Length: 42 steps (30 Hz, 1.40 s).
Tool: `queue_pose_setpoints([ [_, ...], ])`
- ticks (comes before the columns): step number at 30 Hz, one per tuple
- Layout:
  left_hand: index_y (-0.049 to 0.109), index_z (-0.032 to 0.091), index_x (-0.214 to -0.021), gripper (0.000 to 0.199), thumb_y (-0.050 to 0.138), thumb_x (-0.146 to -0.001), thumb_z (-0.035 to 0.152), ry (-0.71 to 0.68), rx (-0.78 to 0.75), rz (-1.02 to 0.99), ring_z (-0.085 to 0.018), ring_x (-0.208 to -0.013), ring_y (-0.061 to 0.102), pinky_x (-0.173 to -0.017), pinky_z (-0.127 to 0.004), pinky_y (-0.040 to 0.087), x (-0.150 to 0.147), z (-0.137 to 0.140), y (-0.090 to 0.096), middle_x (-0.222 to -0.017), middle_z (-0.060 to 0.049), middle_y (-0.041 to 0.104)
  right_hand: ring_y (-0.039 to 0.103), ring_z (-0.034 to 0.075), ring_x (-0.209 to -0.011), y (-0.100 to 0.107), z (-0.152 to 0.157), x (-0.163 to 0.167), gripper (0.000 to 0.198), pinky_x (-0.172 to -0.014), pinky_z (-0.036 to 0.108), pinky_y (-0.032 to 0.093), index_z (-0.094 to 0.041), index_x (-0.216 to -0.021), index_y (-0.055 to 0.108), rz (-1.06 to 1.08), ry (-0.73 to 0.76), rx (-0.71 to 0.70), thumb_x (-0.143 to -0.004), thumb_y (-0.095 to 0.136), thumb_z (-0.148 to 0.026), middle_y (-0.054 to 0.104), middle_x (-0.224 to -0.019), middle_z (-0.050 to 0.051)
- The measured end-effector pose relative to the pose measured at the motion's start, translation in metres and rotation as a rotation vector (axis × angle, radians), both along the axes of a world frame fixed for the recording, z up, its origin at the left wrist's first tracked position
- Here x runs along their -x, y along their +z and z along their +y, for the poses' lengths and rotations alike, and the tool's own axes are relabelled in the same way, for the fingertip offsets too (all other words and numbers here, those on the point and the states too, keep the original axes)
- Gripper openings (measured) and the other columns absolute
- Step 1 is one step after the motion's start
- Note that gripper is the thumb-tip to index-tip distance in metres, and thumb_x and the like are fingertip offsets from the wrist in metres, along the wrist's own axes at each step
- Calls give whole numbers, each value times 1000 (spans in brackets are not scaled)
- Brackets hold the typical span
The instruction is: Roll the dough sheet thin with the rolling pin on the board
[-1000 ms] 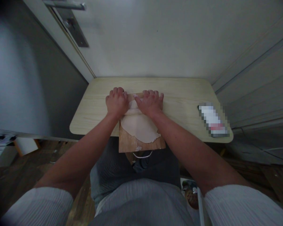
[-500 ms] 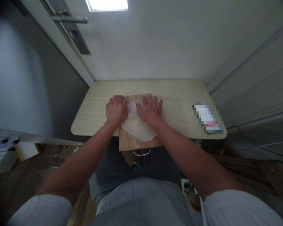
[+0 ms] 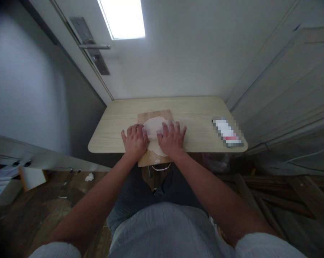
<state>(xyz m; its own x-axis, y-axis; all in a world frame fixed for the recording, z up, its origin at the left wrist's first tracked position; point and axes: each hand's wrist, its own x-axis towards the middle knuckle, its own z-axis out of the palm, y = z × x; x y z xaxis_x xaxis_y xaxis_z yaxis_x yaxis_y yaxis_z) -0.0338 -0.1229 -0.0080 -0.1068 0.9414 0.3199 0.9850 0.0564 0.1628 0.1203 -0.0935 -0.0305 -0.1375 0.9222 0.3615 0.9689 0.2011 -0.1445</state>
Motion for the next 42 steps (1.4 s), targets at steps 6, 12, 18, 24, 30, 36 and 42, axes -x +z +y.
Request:
queue_pose_setpoints([
  [6,54,24,-134,44,28,-100,37,-25,0,5,-31,-131,45,-113,-57,25,6,23,0,-143,-13,55,30,37,-140,1,18,5,56,-112,65,13,-22,-146,47,6,-1,21,-101,29,-51,44,-153,14],
  [12,53,27,-135,45,25,-101,38,-13,4,8,-31,-130,45,-112,-56,27,10,53,0,-143,-10,54,32,35,-140,4,52,12,55,-112,65,12,-23,-144,49,-10,-6,75,-101,29,-51,44,-153,14],
  [18,49,29,-137,44,25,-101,40,6,54,9,-31,-129,44,-110,-55,29,15,77,2,-143,-10,52,36,35,-137,9,78,19,55,-111,63,15,-24,-143,49,-1,-13,106,-101,28,-52,45,-152,13],
  [24,55,26,-129,41,26,-101,37,-18,92,-24,-32,-124,47,-103,-52,36,20,102,7,-135,-13,55,38,34,-134,12,101,23,55,-110,61,17,-23,-141,52,33,-1,85,-102,26,-51,48,-148,14],
  [30,57,23,-122,40,25,-101,35,-9,104,-31,-32,-124,47,-102,-50,36,22,117,12,-129,-15,57,43,35,-128,16,120,28,55,-107,59,20,-20,-137,54,21,-1,82,-101,26,-51,53,-141,17],
  [36,56,20,-121,40,24,-101,34,12,105,-29,-33,-125,48,-101,-49,37,26,133,10,-127,-17,58,45,36,-124,15,139,33,60,-105,62,20,-16,-133,56,26,-17,97,-100,25,-56,56,-135,20],
  [42,57,20,-120,39,26,-101,34,25,127,-12,-31,-121,51,-97,-44,41,29,151,5,-126,-17,59,49,36,-118,13,154,35,64,-102,61,25,-14,-129,59,31,-25,124,-99,24,-60,59,-128,21],
])
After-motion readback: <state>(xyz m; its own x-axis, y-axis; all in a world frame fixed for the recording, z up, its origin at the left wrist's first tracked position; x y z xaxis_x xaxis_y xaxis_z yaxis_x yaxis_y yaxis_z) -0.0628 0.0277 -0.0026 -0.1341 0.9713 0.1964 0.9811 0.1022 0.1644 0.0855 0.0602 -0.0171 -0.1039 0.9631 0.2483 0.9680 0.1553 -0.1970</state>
